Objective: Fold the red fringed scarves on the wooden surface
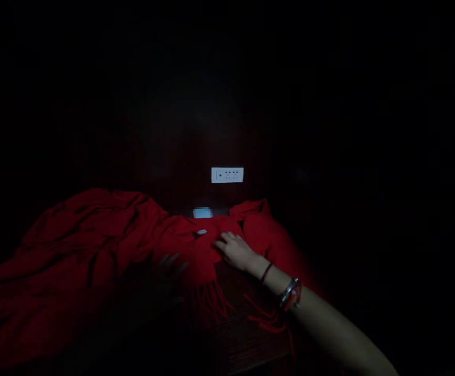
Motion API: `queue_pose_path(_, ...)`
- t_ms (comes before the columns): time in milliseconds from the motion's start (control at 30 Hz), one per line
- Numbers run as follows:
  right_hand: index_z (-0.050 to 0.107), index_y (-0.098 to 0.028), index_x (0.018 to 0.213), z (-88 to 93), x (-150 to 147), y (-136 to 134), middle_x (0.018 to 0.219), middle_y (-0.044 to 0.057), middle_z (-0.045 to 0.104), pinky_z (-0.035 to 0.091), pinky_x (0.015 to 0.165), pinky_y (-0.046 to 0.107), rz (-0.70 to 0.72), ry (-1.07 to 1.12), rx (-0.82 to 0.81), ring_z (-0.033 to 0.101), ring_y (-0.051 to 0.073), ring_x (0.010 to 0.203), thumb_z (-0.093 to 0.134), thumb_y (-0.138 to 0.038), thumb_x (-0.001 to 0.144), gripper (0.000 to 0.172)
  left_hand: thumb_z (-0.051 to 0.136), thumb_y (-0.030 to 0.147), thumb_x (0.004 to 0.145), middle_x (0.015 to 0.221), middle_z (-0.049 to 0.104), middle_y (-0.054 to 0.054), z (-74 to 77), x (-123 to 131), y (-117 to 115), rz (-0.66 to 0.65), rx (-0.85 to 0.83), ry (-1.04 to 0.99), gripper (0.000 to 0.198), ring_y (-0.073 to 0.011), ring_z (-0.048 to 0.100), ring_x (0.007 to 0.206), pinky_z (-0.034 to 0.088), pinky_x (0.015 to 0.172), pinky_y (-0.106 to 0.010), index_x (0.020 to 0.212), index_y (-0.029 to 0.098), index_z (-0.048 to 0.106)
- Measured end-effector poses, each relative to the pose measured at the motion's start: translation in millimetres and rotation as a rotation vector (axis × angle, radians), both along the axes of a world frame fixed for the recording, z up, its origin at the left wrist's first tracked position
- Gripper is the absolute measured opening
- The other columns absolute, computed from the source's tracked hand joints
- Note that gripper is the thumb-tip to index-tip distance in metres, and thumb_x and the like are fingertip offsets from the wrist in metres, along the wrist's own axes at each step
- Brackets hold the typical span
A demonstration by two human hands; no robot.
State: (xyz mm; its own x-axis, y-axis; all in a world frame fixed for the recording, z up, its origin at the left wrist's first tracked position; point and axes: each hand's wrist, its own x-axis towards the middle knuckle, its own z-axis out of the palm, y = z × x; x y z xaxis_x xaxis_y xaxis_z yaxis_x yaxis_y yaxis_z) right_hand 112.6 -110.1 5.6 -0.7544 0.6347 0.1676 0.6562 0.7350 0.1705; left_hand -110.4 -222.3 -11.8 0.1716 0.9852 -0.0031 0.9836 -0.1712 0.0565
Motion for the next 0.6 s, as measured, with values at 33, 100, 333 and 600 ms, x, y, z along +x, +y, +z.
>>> queue_pose_path(33, 0.048, -0.02, 0.119, -2.9, 1, -1, 0.116, 0.011, 0.05, 0.039, 0.086, 0.037, 0.038, -0.045, 0.011, 0.045, 0.022, 0.106, 0.043, -0.019, 0.083, 0.037, 0.06, 0.038, 0.074, 0.141, 0.028, -0.012, 1.0, -4, -5, 0.072, 0.025, -0.015, 0.061, -0.0345, 0.022, 0.129, 0.026, 0.099, -0.053, 0.13, 0.025, 0.04)
queue_pose_path(100, 0.054, -0.017, 0.109, -7.4, -1, 1, 0.105, 0.011, 0.056, 0.038, 0.085, 0.038, 0.069, -0.15, 0.034, 0.05, 0.021, 0.099, 0.039, -0.015, 0.085, 0.028, 0.056, 0.035, 0.078, 0.136, 0.036, -0.011, 4.2, -13, -12, 0.157, 0.061, -0.06, 0.05, -0.0313, 0.033, 0.123, 0.033, 0.096, -0.05, 0.126, 0.023, 0.044)
queue_pose_path(333, 0.058, -0.013, 0.101, 24.1, 13, 9, 0.097, 0.013, 0.062, 0.039, 0.079, 0.031, -0.071, -0.18, -0.095, 0.058, 0.02, 0.086, 0.039, -0.018, 0.084, 0.027, 0.049, 0.032, 0.085, 0.113, 0.052, -0.008, 15.3, -44, -18, 0.203, 0.027, -0.127, 0.032, -0.0184, 0.054, 0.096, 0.047, 0.081, -0.038, 0.112, 0.016, 0.051)
queue_pose_path(600, 0.051, -0.023, 0.12, 44.2, 27, -12, 0.124, 0.009, 0.049, 0.039, 0.086, 0.036, -0.059, -0.204, -0.418, 0.047, 0.025, 0.11, 0.056, -0.02, 0.068, 0.052, 0.05, 0.033, 0.084, 0.111, 0.053, -0.007, 31.3, -59, -9, 0.204, 0.035, -0.195, 0.032, -0.0191, 0.054, 0.095, 0.047, 0.08, -0.038, 0.111, 0.015, 0.051)
